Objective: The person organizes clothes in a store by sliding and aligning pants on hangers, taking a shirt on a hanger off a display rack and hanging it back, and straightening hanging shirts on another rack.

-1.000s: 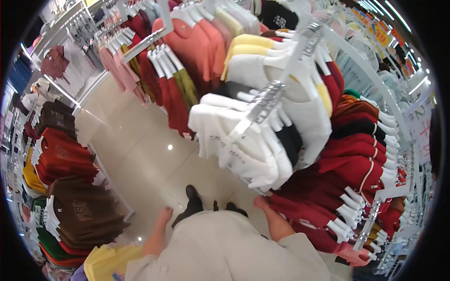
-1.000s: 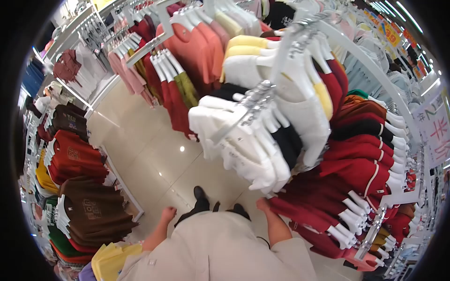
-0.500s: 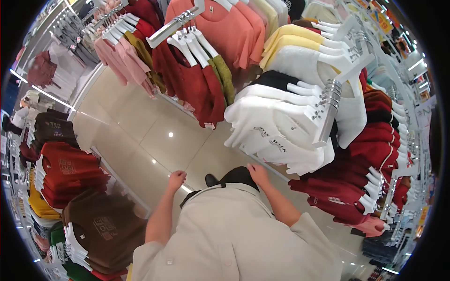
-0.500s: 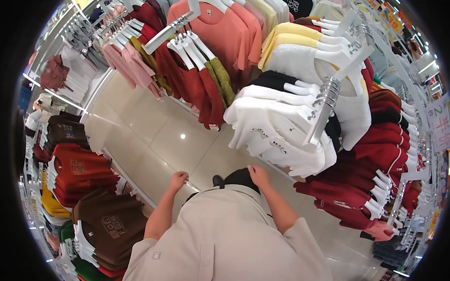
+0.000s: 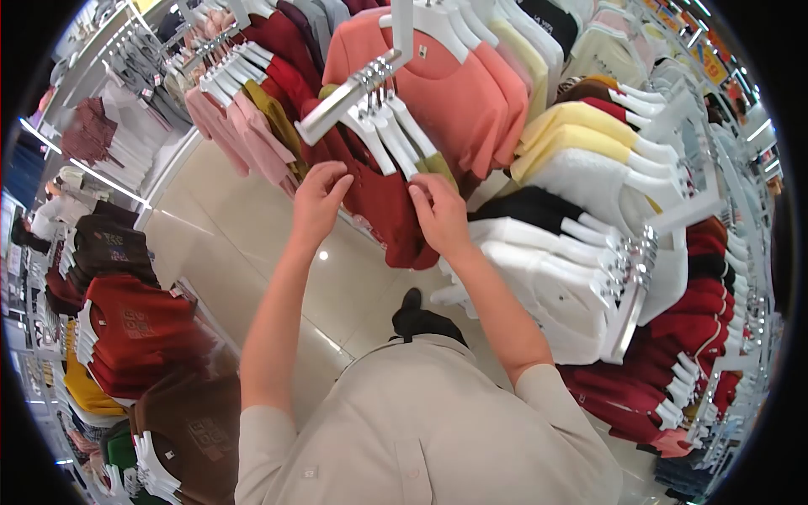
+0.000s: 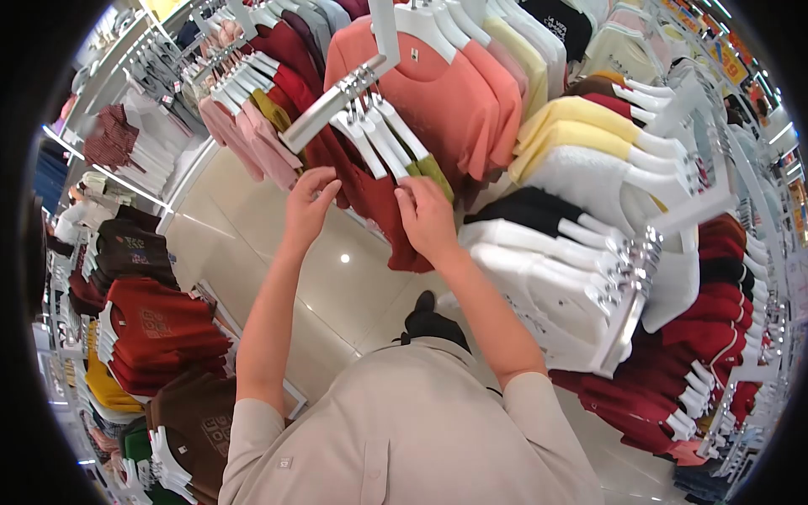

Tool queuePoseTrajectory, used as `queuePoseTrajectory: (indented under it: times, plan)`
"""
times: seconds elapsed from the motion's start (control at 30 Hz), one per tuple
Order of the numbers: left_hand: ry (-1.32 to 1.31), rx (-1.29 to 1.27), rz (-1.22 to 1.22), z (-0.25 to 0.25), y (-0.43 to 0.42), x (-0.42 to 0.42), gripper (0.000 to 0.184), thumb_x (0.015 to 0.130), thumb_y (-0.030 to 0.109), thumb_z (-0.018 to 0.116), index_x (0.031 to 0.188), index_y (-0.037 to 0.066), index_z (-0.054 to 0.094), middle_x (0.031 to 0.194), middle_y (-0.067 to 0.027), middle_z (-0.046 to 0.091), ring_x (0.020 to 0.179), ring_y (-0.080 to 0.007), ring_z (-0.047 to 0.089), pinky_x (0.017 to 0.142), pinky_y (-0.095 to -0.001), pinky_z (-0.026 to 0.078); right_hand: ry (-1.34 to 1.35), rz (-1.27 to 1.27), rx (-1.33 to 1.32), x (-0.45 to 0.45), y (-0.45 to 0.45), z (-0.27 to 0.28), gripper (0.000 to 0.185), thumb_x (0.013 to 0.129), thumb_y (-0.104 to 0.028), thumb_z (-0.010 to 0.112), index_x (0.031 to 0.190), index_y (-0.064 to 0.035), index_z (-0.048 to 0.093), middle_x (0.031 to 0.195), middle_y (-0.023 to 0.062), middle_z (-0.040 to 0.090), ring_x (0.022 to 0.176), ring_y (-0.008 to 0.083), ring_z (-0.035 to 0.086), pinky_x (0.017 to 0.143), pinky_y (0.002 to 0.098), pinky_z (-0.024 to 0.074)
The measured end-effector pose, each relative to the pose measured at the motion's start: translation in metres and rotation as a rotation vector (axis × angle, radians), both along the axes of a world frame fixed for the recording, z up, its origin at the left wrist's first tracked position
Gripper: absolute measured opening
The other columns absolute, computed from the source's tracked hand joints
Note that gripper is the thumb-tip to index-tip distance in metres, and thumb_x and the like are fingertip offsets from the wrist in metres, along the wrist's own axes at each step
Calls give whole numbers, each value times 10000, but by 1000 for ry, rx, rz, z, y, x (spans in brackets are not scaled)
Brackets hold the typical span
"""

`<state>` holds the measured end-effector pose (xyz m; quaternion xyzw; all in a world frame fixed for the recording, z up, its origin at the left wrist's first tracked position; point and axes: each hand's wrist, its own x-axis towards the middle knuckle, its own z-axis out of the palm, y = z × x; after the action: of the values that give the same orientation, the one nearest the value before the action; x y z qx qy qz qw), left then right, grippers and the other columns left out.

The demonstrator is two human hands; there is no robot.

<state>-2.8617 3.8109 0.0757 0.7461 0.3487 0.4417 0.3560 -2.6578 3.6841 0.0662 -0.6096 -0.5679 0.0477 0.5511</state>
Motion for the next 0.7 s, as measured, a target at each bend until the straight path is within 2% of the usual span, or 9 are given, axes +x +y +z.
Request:
queuePoseTrajectory:
  times: [0.07, 0.17, 0.23, 0.27, 0.37, 0.43, 0.53, 0.63, 0.7]
  plan:
    - [104, -37, 53, 20, 25, 18, 390, 945, 262, 742, 1214, -16, 688, 1091, -154, 698, 966, -266, 665, 903, -364, 523, -142, -92, 91, 14, 36, 3, 277, 940, -100, 639, 1200, -2, 641, 1175, 194, 658, 1114, 402, 600, 970, 467, 487]
    - [151, 145, 46, 31, 52, 49, 483, 938, 315, 753, 1294, 2, 664, 1138, -180, 699, 1002, -356, 662, 923, -422, 511, -248, -210, 77, 29, 75, 10, 338, 933, -111, 655, 1255, -16, 617, 1200, 194, 646, 1142, 401, 585, 972, 467, 482]
    - [177, 322, 16, 36, 65, 65, 494, 938, 330, 753, 1300, 6, 663, 1087, -180, 708, 975, -337, 670, 902, -415, 514, -217, -190, -51, 37, 94, 7, 367, 940, -165, 661, 1278, -34, 611, 1136, 179, 660, 1096, 380, 620, 918, 475, 515]
    - [229, 314, 22, 33, 72, 70, 496, 948, 348, 741, 1308, 16, 660, 1035, -178, 715, 949, -315, 682, 882, -406, 517, -187, -187, -106, 40, 103, 4, 364, 944, -180, 659, 1276, -39, 614, 1121, 174, 663, 1080, 374, 631, 898, 478, 525]
    - [293, 81, -39, 38, 76, 85, 490, 991, 306, 705, 1375, 11, 628, 1113, -136, 711, 999, -226, 663, 908, -348, 510, -158, -207, -212, 46, 118, 0, 340, 962, -231, 652, 1255, -59, 631, 1066, 159, 676, 1022, 363, 663, 826, 489, 552]
    - [228, 121, -77, 40, 80, 97, 462, 997, 287, 695, 1367, 16, 635, 1063, -130, 709, 971, -213, 662, 895, -335, 509, -157, -228, -273, 54, 123, 5, 320, 968, -231, 650, 1240, -62, 641, 1055, 157, 678, 1018, 370, 663, 816, 488, 553]
    - [285, 75, -138, 56, 88, 112, 433, 1001, 276, 689, 1339, 10, 645, 1053, -139, 706, 940, -228, 668, 867, -346, 514, -152, -305, -290, 67, 126, 11, 321, 977, -229, 641, 1240, -46, 648, 1065, 167, 689, 1023, 377, 661, 855, 490, 543]
    - [181, 270, -173, 42, 104, 126, 426, 1001, 276, 688, 1324, 2, 645, 1027, -137, 690, 906, -227, 659, 832, -352, 515, -174, -359, -153, 76, 127, 6, 333, 974, -213, 639, 1251, -28, 652, 1142, 187, 678, 1073, 379, 642, 914, 489, 520]
    - [247, 219, -153, 37, 108, 122, 415, 1001, 269, 684, 1319, 4, 643, 1054, -154, 693, 945, -234, 666, 841, -358, 517, -251, -400, 4, 72, 117, 11, 323, 935, -158, 673, 1223, -12, 665, 1215, 180, 653, 1125, 374, 606, 963, 475, 487]
